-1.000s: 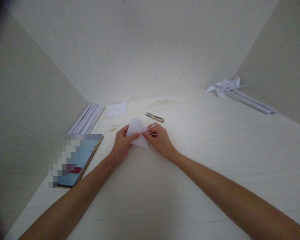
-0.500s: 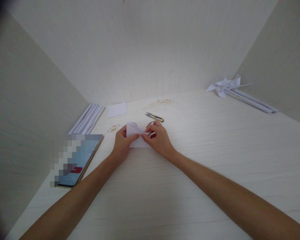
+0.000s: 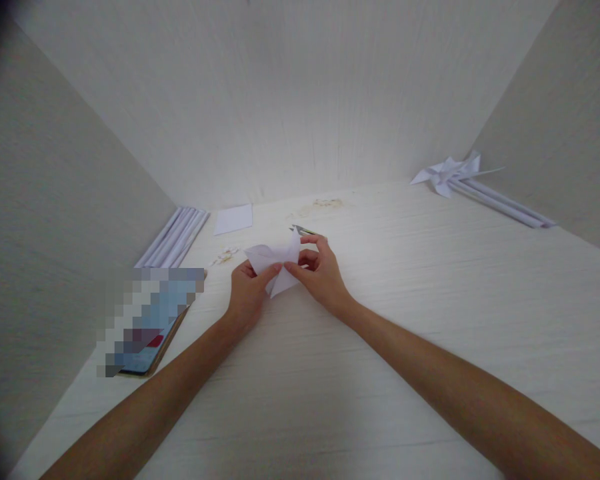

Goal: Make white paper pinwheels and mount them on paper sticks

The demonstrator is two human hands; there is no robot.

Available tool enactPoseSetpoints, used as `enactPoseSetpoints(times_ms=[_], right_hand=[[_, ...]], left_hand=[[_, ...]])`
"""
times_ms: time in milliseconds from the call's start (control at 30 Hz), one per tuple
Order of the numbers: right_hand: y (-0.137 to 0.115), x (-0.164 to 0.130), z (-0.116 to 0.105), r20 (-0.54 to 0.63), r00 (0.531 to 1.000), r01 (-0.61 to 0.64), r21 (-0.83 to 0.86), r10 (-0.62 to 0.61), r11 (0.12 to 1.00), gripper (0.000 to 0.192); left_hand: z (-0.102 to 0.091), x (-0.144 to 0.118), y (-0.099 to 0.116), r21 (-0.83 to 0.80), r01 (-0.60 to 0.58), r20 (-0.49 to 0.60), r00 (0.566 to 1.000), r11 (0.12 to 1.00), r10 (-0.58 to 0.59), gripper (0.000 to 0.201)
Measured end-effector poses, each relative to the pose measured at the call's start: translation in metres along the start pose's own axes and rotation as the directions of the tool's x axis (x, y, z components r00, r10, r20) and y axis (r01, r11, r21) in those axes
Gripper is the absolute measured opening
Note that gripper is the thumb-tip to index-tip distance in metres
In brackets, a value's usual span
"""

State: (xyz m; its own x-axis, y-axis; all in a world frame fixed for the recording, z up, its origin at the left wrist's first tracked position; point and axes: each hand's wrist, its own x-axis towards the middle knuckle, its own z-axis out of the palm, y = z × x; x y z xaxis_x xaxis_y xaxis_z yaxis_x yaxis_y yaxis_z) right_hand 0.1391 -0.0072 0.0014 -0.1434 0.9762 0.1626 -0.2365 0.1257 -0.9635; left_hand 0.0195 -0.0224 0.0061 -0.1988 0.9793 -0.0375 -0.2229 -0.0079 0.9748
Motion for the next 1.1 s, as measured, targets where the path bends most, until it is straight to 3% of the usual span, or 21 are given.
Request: enactPoseSetpoints(times_ms=[233, 367, 500, 667, 933, 1100], right_hand=[[0.003, 0.002, -0.007, 0.032, 0.999, -0.043, 0.065, 0.041, 0.997, 0.044], [0.004, 0.004, -0.01, 0.104, 0.992, -0.077, 0.036, 0.073, 0.996, 0.047], [0.004, 0.008, -0.015, 0.231, 0.965, -0.13, 0.009, 0.124, 0.991, 0.049], [0.001, 0.011, -0.018, 0.321, 0.933, -0.149, -0.067, 0.163, 0.987, 0.047], [0.003, 0.011, -0.017, 0.285, 0.95, -0.106, -0.105, 0.132, 0.989, 0.045], [0.003, 0.009, -0.017, 0.135, 0.989, -0.046, -0.056, 0.053, 0.997, 0.045]], left_hand=[[-0.002, 0.004, 0.0, 0.01, 0.01, 0.055, 0.998, 1.0, -0.01, 0.022], [-0.009, 0.009, 0.01, -0.017, 0.103, 0.118, 0.988, 0.995, -0.1, 0.037], [-0.016, 0.012, 0.018, 0.082, 0.174, 0.24, 0.952, 0.981, -0.189, 0.042], [-0.019, 0.012, 0.015, 0.219, 0.104, 0.296, 0.94, 0.97, -0.167, 0.046], [-0.018, 0.012, 0.009, 0.236, 0.067, 0.237, 0.963, 0.969, -0.124, 0.048], [-0.014, 0.012, 0.008, 0.108, 0.086, 0.069, 0.993, 0.99, -0.093, 0.049]])
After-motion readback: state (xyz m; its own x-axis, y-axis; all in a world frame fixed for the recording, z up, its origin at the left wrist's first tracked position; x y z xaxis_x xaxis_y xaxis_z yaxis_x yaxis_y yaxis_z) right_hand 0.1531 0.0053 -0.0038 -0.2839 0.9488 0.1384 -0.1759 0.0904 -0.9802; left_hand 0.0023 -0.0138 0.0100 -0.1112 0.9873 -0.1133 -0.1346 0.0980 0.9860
